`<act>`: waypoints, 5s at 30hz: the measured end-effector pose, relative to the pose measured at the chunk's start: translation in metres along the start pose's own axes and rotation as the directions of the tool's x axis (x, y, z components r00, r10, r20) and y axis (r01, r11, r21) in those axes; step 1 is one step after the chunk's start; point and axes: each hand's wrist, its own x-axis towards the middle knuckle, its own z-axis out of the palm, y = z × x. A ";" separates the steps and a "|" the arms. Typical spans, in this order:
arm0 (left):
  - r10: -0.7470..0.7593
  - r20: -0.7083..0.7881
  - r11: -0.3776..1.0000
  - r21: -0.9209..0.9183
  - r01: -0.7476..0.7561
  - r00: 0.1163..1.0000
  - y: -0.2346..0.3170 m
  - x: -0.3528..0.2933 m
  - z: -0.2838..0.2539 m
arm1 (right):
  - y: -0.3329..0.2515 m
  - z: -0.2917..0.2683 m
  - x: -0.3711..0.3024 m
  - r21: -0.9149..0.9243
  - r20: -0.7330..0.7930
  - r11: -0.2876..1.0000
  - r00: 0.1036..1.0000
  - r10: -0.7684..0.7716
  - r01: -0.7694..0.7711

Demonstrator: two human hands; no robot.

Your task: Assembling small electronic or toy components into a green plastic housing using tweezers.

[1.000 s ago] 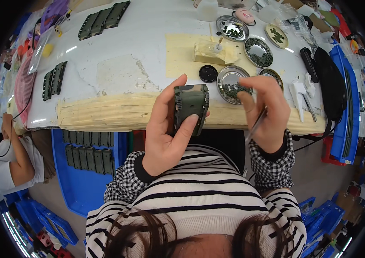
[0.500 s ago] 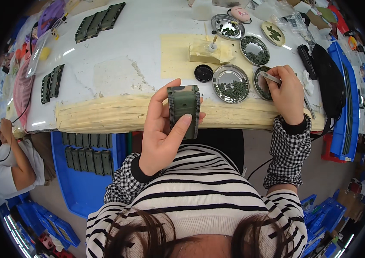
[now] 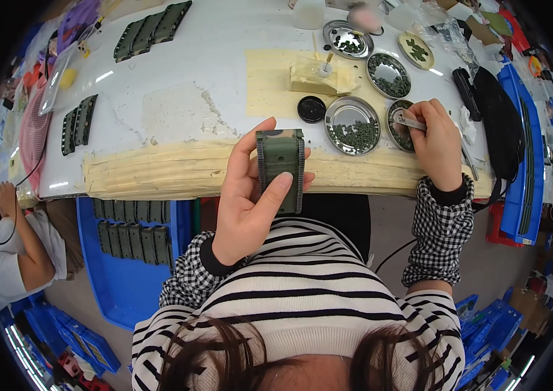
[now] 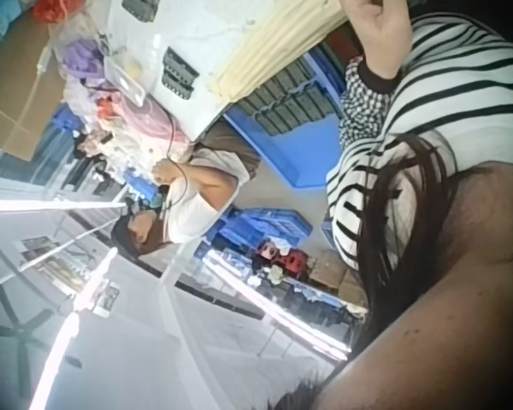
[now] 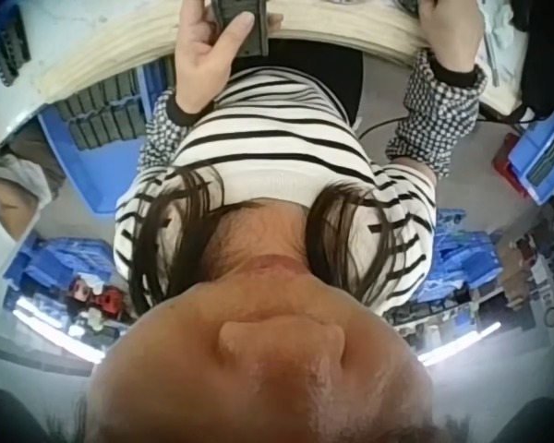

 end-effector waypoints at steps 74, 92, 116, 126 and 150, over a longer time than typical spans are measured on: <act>-0.076 0.005 0.990 -0.121 0.076 0.997 0.000 0.006 -0.006 | -0.121 0.016 -0.010 0.094 -0.317 0.629 0.622 -0.716 0.772; 0.342 0.067 0.618 0.736 -0.278 0.937 0.002 0.000 0.002 | -0.135 0.019 0.008 0.358 -0.308 0.748 0.827 -0.471 0.559; 0.446 0.137 0.510 0.773 -0.377 0.885 -0.003 -0.002 0.001 | -0.141 0.014 -0.001 0.423 -0.275 0.736 0.848 -0.452 0.529; 0.367 0.020 0.761 0.568 -0.312 0.930 0.001 0.006 0.001 | -0.131 -0.001 0.012 0.510 -0.201 0.770 0.923 -0.327 0.384; -0.160 0.328 0.469 -0.804 0.364 0.931 -0.007 0.043 -0.016 | -0.125 0.009 0.035 0.955 -0.009 0.298 0.999 0.039 -0.003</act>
